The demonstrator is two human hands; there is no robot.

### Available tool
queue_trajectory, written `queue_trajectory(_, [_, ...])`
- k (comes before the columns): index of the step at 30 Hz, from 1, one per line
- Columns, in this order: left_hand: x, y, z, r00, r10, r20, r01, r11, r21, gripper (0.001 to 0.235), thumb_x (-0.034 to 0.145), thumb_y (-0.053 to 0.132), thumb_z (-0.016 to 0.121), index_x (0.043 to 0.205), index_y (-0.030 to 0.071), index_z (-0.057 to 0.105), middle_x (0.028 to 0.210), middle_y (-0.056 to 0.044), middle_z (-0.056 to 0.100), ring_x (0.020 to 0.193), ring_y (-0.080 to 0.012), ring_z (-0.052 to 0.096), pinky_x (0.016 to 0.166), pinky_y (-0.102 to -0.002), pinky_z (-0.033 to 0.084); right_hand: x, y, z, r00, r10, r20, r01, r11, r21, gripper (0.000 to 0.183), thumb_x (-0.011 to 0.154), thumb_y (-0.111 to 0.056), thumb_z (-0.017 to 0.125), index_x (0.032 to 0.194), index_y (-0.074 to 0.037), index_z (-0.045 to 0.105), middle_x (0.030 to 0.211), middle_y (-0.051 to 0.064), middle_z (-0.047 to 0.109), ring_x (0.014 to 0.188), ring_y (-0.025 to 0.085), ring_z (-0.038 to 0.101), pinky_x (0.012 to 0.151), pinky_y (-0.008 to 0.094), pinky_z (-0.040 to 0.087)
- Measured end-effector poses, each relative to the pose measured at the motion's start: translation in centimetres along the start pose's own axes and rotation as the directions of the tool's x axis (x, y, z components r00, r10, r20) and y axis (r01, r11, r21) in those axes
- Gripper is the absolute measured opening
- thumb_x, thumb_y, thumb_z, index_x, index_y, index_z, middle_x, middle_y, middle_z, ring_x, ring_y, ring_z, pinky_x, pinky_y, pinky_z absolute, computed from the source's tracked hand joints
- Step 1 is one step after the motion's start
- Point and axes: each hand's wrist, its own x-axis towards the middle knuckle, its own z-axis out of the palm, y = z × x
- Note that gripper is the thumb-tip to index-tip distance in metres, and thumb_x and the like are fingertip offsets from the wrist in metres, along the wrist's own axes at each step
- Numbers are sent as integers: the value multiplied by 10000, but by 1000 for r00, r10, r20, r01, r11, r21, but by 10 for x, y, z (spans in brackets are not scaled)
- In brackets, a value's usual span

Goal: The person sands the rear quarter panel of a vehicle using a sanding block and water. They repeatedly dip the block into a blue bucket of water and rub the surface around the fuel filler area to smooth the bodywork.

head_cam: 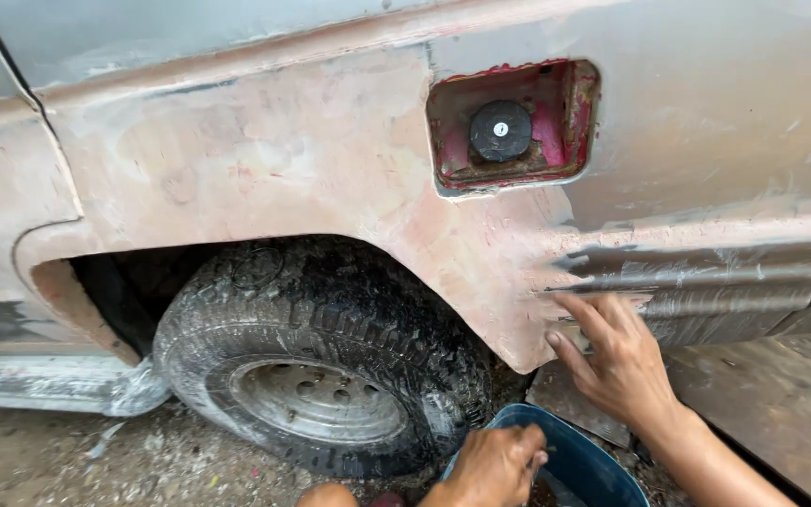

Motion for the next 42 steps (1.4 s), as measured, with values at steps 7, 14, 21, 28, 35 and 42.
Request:
queue_trajectory(7, [3,-41,27,994,-96,-46,93,994,-52,88,953,120,611,957,76,535,741,-153,665,573,-377,639,544,-513,487,62,-15,48,985,-125,-116,78,936,-344,794,956,-568,576,1591,-115,424,1636,192,280,1433,414,318,1075,539,242])
queue_trajectory(14, [6,-55,31,988,-111,110,124,986,-116,128,949,107,623,1041,35,573,896,-165,605,661,-368,647,608,-527,546,64,-15,91,955,-60,-292,-89,877,-472,708,1050,-540,520,1605,-105,457,1692,160,223,1523,344,210,1099,542,197])
queue_trajectory(21, [-5,-55,22,993,-100,68,109,981,-159,92,896,42,658,976,25,616,887,-140,592,627,-322,652,609,-486,565,59,-17,93,947,-51,-316,-106,882,-459,651,1060,-496,535,1591,-125,465,1694,155,253,1532,334,238,1125,543,204])
queue_trajectory(28, [-5,-66,41,998,-56,37,61,988,-145,134,837,-42,620,964,1,622,832,-135,597,620,-275,651,591,-458,593,53,-23,80,960,-45,-275,-88,888,-451,652,1033,-480,577,1573,-132,465,1684,152,264,1515,342,248,1117,560,188])
queue_trajectory(35, [2,-67,26,981,-161,-106,143,977,-157,107,862,-28,642,946,37,651,754,-115,715,572,-220,698,507,-367,612,3,-21,83,984,58,-167,-83,985,-151,359,913,-352,658,1224,-173,650,1508,140,475,1346,301,446,1039,529,321])
queue_trajectory(42, [5,-58,5,923,-307,-233,240,931,-275,154,946,52,583,1097,82,573,695,-66,649,511,-161,617,409,-327,512,-81,-37,105,809,543,227,-588,758,284,298,904,-230,664,1152,-68,697,1015,72,705,907,173,741,774,315,697])
